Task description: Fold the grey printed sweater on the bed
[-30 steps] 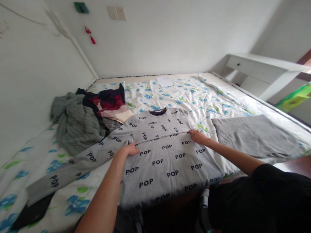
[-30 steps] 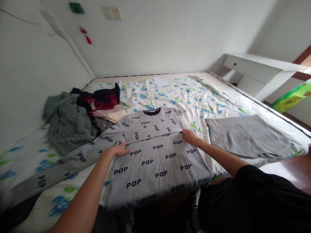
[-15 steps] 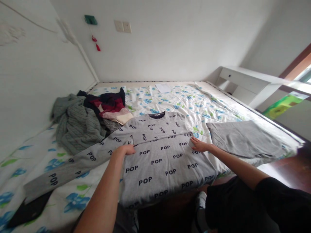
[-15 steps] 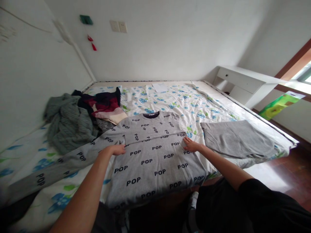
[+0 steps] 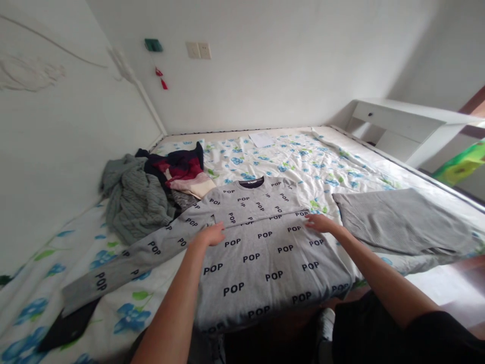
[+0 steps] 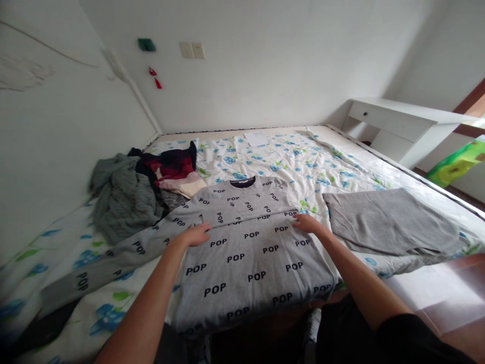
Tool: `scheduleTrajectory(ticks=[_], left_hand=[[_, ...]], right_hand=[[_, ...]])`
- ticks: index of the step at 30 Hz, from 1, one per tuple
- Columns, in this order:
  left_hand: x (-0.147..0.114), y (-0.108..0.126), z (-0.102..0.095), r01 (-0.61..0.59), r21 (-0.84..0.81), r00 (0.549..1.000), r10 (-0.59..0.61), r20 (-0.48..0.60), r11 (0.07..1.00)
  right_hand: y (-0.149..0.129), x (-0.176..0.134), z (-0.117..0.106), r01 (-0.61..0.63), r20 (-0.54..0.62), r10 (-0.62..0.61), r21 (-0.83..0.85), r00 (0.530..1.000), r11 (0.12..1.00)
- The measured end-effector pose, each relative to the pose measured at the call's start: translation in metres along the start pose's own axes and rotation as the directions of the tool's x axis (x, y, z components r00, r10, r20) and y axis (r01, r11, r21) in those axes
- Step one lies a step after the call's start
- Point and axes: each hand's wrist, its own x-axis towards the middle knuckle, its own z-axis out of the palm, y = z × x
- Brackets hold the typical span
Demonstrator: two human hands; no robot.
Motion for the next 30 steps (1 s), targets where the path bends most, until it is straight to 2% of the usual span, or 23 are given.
scheduleTrajectory(ticks=[6, 8, 11, 14, 17, 19, 25, 27, 30], left_hand=[[0.011, 0.011, 0.022, -0.062, 0.116, 0.998, 0.059, 0.023, 0.991], [0.015, 0.007, 0.027, -0.036, 0.141, 0.998, 0.028, 0.056, 0.989], [0.02, -0.002, 0.033, 0.011, 0.169, 0.994, -0.028, 0.101, 0.986], [0.024, -0.011, 0.036, 0.015, 0.183, 0.992, -0.038, 0.121, 0.983], [0.026, -0.015, 0.037, 0.006, 0.188, 0.989, -0.033, 0.144, 0.982], [0.027, -0.015, 0.037, 0.003, 0.188, 0.987, -0.032, 0.156, 0.982], [0.021, -0.014, 0.028, -0.013, 0.047, 0.993, 0.007, 0.116, 0.999], [0.012, -0.017, 0.019, -0.018, 0.003, 0.994, 0.017, 0.107, 1.0], [-0.008, -0.027, 0.004, -0.021, -0.1, 0.998, 0.027, 0.055, 0.995]], right_hand=[[0.018, 0.027, 0.012, -0.122, -0.161, 0.132, 0.068, 0.978, 0.99], [0.022, 0.034, 0.02, -0.088, -0.185, 0.101, 0.078, 0.978, 0.993], [0.022, 0.043, 0.031, 0.021, -0.203, -0.009, 0.057, 0.979, 0.998], [0.017, 0.05, 0.041, 0.061, -0.128, -0.056, 0.043, 0.99, 0.997], [0.018, 0.053, 0.05, 0.04, -0.004, -0.04, 0.047, 0.999, 0.998], [0.022, 0.053, 0.053, 0.027, 0.039, -0.03, 0.058, 0.999, 0.998], [0.027, 0.041, 0.057, -0.048, 0.117, 0.04, 0.068, 0.992, 0.997], [0.026, 0.035, 0.061, -0.083, 0.123, 0.075, 0.06, 0.99, 0.995], [0.028, 0.028, 0.067, -0.07, 0.089, 0.064, 0.064, 0.994, 0.996]])
